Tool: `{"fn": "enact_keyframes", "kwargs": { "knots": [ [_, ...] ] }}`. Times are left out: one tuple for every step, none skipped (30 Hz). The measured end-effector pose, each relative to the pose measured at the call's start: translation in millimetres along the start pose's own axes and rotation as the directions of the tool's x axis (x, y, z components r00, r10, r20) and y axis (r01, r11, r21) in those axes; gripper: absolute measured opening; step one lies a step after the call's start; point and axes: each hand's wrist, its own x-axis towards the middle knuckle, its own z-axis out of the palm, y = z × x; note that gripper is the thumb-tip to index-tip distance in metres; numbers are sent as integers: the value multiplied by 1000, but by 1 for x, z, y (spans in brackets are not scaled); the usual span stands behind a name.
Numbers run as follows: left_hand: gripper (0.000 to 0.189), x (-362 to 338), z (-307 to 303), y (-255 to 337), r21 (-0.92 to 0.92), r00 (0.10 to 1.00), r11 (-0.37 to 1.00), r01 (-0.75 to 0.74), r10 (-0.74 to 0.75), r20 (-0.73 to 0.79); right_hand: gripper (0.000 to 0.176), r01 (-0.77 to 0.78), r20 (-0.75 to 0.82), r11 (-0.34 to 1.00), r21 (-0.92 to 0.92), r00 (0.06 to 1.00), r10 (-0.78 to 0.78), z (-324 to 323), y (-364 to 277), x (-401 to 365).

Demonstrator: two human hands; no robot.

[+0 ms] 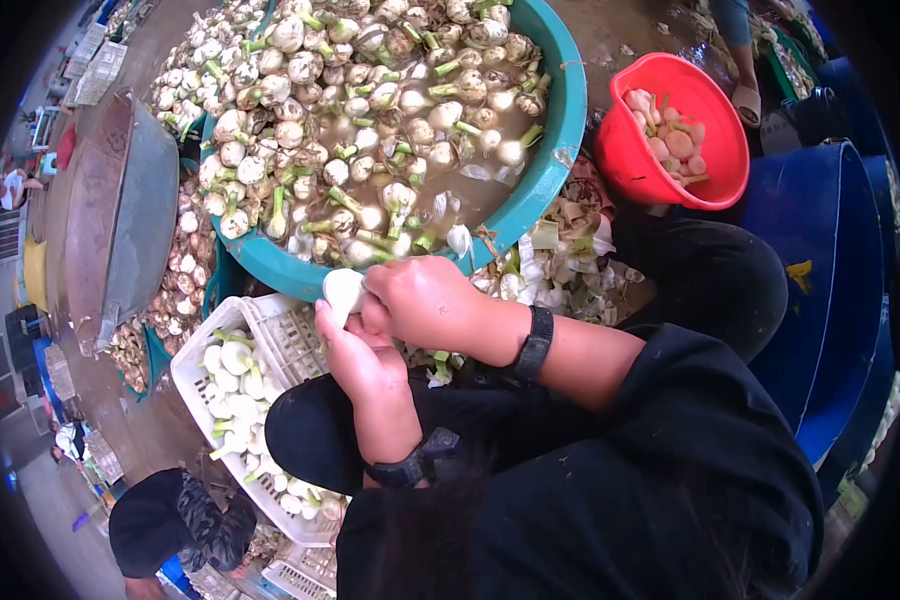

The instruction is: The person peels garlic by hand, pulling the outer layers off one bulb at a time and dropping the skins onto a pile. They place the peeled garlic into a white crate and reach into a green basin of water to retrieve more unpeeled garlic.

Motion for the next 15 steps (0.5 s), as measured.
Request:
{"fn": "enact_keyframes", "kwargs": {
  "knots": [
    [34,0,-1,1,-2,998,998,-58,58,-16,24,58,-23,997,57,998,-57,4,5,1],
    [34,6,-12,3,-1,998,998,-60,60,-20,22,116,-47,987,114,993,-111,10,11,2],
    [32,15,-33,9,-65,995,998,9,-3,103,22,84,-61,996,24,995,-82,20,27,3],
    [31,21,-52,20,-122,972,989,84,-55,229,24,-26,29,997,-75,999,28,20,45,4],
    [26,17,-60,41,-166,984,980,108,-82,156,26,-127,100,974,-187,984,148,13,63,4],
    [23,9,-72,67,-128,991,991,-49,65,120,29,-150,153,932,-328,966,210,-2,72,5],
    [22,-9,-61,87,-100,892,904,-416,385,-237,32,-167,200,870,-463,937,286,-17,80,4],
    [24,-9,-93,115,52,782,796,-604,604,-155,35,-212,85,829,-518,951,297,-31,92,10],
    [28,-31,-119,145,709,642,493,-504,763,-75,38,-257,-32,785,-563,956,290,-47,108,21],
    [32,-26,-147,161,779,514,400,-483,850,-117,29,-239,-133,738,-631,971,200,-57,138,35],
    [35,-19,-163,170,844,371,306,-440,918,-140,20,-231,-224,683,-693,969,101,-64,171,48],
    [35,-21,-160,169,844,369,303,-443,919,-136,20,-227,-166,606,-763,974,156,-71,199,58],
    [37,-27,-155,163,823,305,240,-515,949,-86,21,-209,-112,522,-827,971,212,-75,220,66],
    [38,-32,-150,156,797,235,175,-578,971,-43,23,-113,73,513,-851,941,329,-76,232,70],
    [37,-28,-140,145,703,306,216,-677,952,3,25,-9,249,511,-860,866,435,-74,238,76]
  ]
}}
